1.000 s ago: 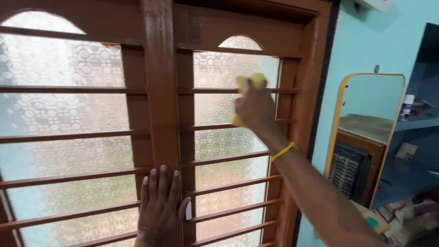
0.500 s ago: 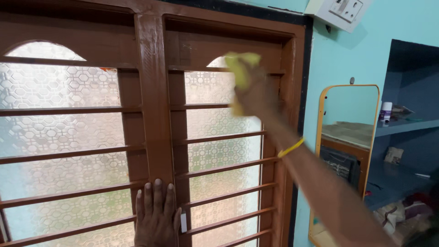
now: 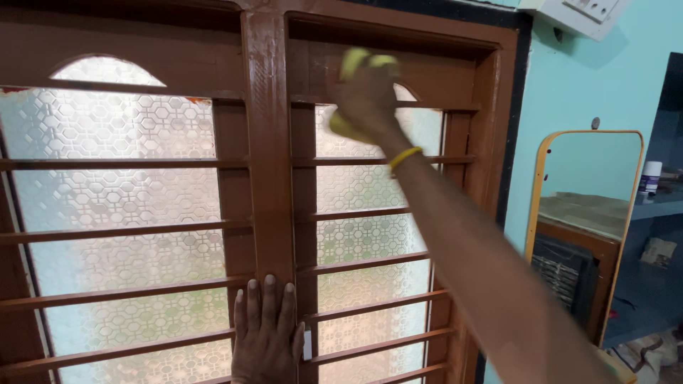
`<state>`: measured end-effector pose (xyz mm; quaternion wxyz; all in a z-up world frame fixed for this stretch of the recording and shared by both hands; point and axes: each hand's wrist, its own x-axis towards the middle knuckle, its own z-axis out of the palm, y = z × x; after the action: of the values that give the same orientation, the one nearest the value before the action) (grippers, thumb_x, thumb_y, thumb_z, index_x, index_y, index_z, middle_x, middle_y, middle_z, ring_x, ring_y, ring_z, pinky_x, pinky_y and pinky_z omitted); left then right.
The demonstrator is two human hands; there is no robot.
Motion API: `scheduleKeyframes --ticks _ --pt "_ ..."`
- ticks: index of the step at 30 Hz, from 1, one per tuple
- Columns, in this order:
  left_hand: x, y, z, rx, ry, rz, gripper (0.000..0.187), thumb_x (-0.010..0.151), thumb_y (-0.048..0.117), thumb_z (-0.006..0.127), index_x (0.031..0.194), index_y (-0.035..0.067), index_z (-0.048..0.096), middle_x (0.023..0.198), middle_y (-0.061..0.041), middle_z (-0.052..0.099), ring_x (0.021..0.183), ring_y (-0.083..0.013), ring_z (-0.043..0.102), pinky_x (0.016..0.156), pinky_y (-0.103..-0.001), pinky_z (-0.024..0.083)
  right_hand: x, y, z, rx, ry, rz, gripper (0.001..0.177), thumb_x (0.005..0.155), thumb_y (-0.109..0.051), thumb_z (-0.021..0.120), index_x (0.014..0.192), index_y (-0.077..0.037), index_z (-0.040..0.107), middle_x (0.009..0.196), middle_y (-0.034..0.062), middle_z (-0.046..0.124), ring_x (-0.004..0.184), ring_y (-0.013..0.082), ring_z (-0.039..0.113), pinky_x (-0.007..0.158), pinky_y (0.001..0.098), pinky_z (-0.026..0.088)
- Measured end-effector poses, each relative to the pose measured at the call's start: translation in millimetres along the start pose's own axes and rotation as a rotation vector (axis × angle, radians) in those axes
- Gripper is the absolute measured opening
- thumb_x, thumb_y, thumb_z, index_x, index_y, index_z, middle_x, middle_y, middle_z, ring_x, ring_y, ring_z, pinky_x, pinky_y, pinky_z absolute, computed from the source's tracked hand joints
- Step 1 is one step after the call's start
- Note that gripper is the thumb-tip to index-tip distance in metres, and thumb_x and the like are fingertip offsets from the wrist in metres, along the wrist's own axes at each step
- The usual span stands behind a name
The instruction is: The person cleans the wooden frame and glass panes of a window using a yellow sponge.
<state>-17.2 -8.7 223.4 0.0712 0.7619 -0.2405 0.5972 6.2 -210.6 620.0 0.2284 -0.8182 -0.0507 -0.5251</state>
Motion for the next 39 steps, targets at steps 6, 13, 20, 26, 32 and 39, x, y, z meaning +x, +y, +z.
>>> scheduleKeyframes --ticks 6,13,20,26,32,39 --pt "1.7 4.4 -10.2 -0.023 0.041 -0.002 0.068 0.097 0.044 0.040 0.152 0.005 0.031 0.161 -0.029 0.018 0.151 -0.0480 0.011 0.122 -0.063 0.007 -30.7 -72.0 12.6 0.037 -0.037 -0.273 0.045 0.094 -0.014 0.060 0.138 -0.006 0.059 0.115 0.0270 0.058 0.100 0.0387 0.065 0.082 0.0470 0.060" --pt "-0.1 0.5 -2.6 -0.029 0.081 0.005 0.066 0.097 0.043 0.040 0.151 0.004 0.035 0.159 -0.031 0.024 0.151 -0.0496 0.015 0.122 -0.066 0.011 2.7 82.3 -56.3 -0.608 0.433 -0.791 0.063 0.089 -0.002 0.059 0.146 -0.030 0.060 0.134 0.0176 0.058 0.120 0.0356 0.060 0.099 0.0477 0.055" --pt "0.1 1.2 -3.0 -0.040 0.073 -0.016 0.067 0.096 0.044 0.042 0.151 0.005 0.035 0.160 -0.029 0.023 0.151 -0.0491 0.016 0.122 -0.066 0.011 -8.6 122.4 -118.2 -0.690 -0.170 0.308 0.045 0.089 -0.029 0.072 0.128 -0.007 0.070 0.115 0.0178 0.069 0.100 0.0308 0.069 0.082 0.0434 0.059" --pt "1.3 3.5 -7.6 -0.032 0.062 -0.013 0.068 0.094 0.041 0.043 0.151 0.004 0.034 0.159 -0.030 0.023 0.150 -0.0504 0.016 0.121 -0.066 0.012 3.4 70.2 -54.7 -0.412 -0.041 0.198 0.033 0.091 -0.028 0.065 0.112 -0.004 0.071 0.099 0.0155 0.074 0.082 0.0255 0.072 0.075 0.0397 0.057" --pt "4.0 5.3 -12.8 -0.021 0.085 0.001 0.069 0.096 0.043 0.045 0.153 0.005 0.032 0.160 -0.029 0.022 0.150 -0.0499 0.017 0.122 -0.063 0.012 -25.8 -48.7 -10.3 0.208 -0.164 -0.234 0.053 0.079 -0.028 0.067 0.128 -0.009 0.061 0.101 0.0171 0.072 0.090 0.0310 0.073 0.082 0.0449 0.058" --pt "4.3 3.8 -20.2 -0.004 0.055 0.013 0.069 0.096 0.039 0.050 0.154 0.005 0.032 0.162 -0.028 0.023 0.150 -0.0495 0.018 0.122 -0.062 0.012 -48.1 -68.4 -22.1 0.095 0.148 -0.401 0.060 0.085 -0.028 0.076 0.141 -0.013 0.059 0.123 0.0198 0.061 0.110 0.0346 0.066 0.093 0.0478 0.057"
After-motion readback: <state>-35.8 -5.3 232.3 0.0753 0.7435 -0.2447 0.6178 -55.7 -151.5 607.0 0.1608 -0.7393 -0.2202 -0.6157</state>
